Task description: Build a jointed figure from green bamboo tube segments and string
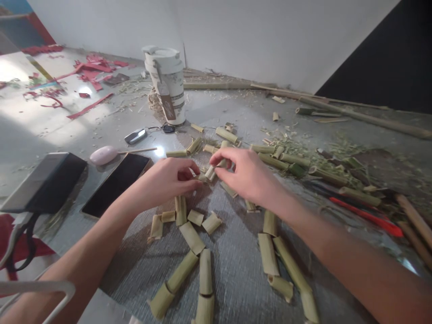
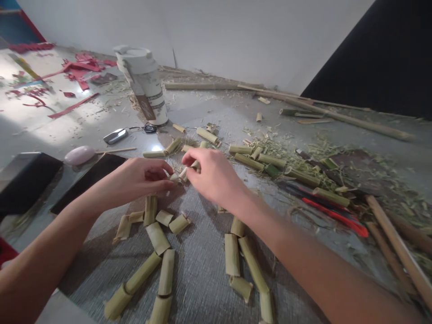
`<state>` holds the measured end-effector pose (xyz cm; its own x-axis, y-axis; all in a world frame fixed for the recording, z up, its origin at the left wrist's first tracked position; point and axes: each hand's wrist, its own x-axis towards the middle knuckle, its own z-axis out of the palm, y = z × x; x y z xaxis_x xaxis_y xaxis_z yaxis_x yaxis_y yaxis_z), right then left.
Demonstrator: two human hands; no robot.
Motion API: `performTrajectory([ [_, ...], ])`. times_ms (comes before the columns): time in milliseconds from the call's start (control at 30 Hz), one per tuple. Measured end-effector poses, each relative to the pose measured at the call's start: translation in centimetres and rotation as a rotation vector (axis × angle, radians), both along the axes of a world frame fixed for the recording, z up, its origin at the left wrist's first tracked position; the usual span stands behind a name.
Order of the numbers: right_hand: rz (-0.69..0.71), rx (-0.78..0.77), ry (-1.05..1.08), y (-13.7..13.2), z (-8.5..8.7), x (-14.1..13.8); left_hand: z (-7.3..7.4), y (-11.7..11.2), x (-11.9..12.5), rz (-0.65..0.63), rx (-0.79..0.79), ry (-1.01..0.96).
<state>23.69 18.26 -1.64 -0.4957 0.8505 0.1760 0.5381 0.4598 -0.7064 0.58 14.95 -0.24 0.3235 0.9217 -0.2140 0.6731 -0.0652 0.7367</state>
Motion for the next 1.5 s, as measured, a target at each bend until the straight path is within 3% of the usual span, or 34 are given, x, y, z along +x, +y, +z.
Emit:
performTrajectory([
  [100,0.118,0.272,-0.18,-0.1,-0.6,0.0,-0.2,0.0,0.0,-0.01,0.017,0.008],
  [200,0.172,0.331,-0.273,0.1,-1.3,0.0,-0.2,0.1,0.0,-0.024,0.053,0.025],
  [433,0.202,0.33,-0.236,0.0,-1.2,-0.3,-0.2,0.0,0.7,0.005,0.165,0.101],
  [667,0.193,0.355,-0.234,0.1,-1.4,-0.2,-0.2,-0.1,0.3,0.003,0.03,-0.155],
  [967,0.196,0.314,-0.216,0.3,-1.5,-0.1,-0.5,-0.3,0.3,0.081,0.307,0.134],
  [1267,0.147,0.265,-0.155,0.4,-2.0,-0.2,-0.9,-0.5,0.7,0.109,0.358,0.117],
  [1500,0.148,0.278,-0.186,0.0,-1.5,-0.3,-1.4,0.1,0.7,0.104,0.265,0.085],
])
